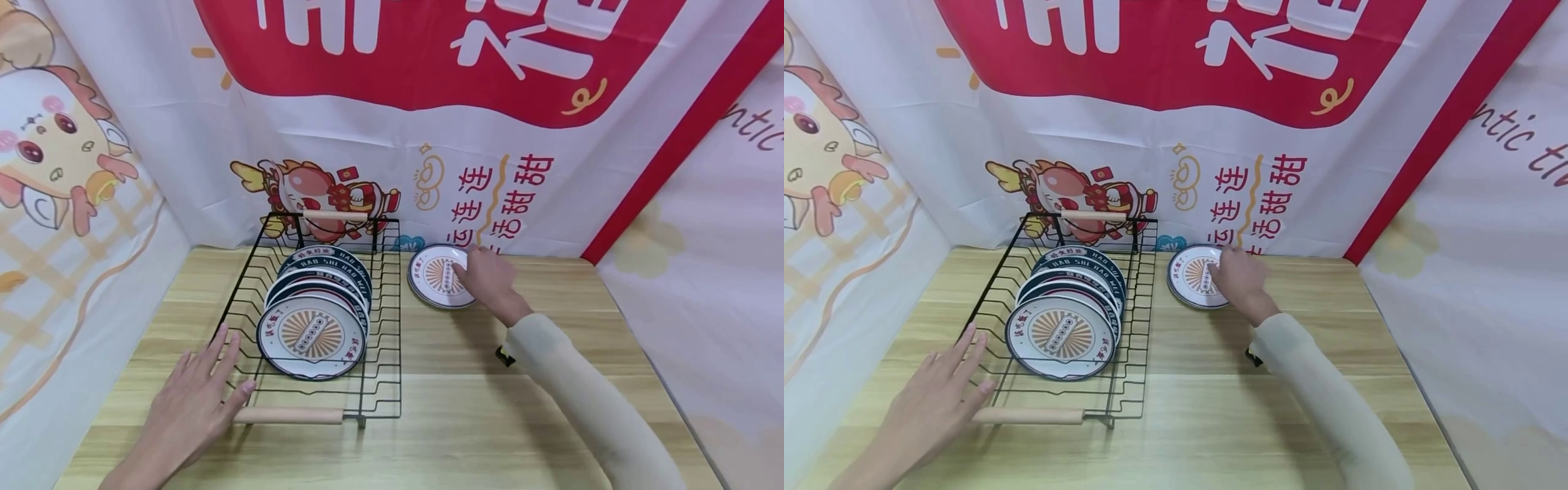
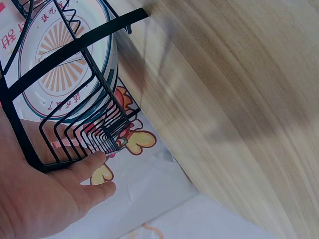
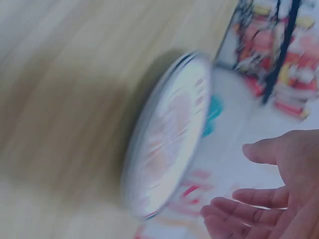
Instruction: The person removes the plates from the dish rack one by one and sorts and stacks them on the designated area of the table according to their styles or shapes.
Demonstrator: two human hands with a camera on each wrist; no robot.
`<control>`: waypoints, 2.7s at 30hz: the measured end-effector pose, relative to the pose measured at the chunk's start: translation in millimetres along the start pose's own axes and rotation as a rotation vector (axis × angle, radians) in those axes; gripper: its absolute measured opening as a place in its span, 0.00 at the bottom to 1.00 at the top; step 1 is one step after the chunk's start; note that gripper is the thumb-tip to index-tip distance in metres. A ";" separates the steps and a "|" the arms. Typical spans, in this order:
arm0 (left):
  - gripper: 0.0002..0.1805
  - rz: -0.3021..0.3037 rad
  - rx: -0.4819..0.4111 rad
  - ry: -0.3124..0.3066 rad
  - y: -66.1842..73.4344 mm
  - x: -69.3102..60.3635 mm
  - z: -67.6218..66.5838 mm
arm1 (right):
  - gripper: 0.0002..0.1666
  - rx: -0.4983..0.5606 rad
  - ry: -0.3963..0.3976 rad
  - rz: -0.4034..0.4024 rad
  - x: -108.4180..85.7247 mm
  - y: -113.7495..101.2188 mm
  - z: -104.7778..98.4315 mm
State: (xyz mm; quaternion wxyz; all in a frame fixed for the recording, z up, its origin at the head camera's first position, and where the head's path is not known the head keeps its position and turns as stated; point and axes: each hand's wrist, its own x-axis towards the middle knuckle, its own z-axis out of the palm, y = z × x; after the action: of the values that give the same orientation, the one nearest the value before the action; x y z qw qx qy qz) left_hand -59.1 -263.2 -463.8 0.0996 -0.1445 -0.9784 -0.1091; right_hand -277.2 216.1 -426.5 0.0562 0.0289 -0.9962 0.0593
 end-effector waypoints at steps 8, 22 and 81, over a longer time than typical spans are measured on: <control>0.43 0.007 -0.001 0.006 0.7 1.2 -0.2 | 0.30 0.023 0.049 -0.178 -20.2 -60.0 -41.3; 0.43 -0.002 0.008 0.000 -0.8 -0.2 -0.3 | 0.35 0.027 0.012 -0.483 -61.4 -147.6 -72.8; 0.44 -0.005 0.013 -0.004 1.8 1.3 -0.3 | 0.08 0.271 -0.416 -0.647 -53.2 -209.5 -29.5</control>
State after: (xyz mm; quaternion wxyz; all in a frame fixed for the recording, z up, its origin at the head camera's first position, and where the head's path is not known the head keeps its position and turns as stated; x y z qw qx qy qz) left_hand -59.7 -261.3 -462.9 0.0985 -0.1418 -0.9796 -0.1025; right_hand -207.7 14.7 -379.4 -0.1349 0.3591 -0.9092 0.1620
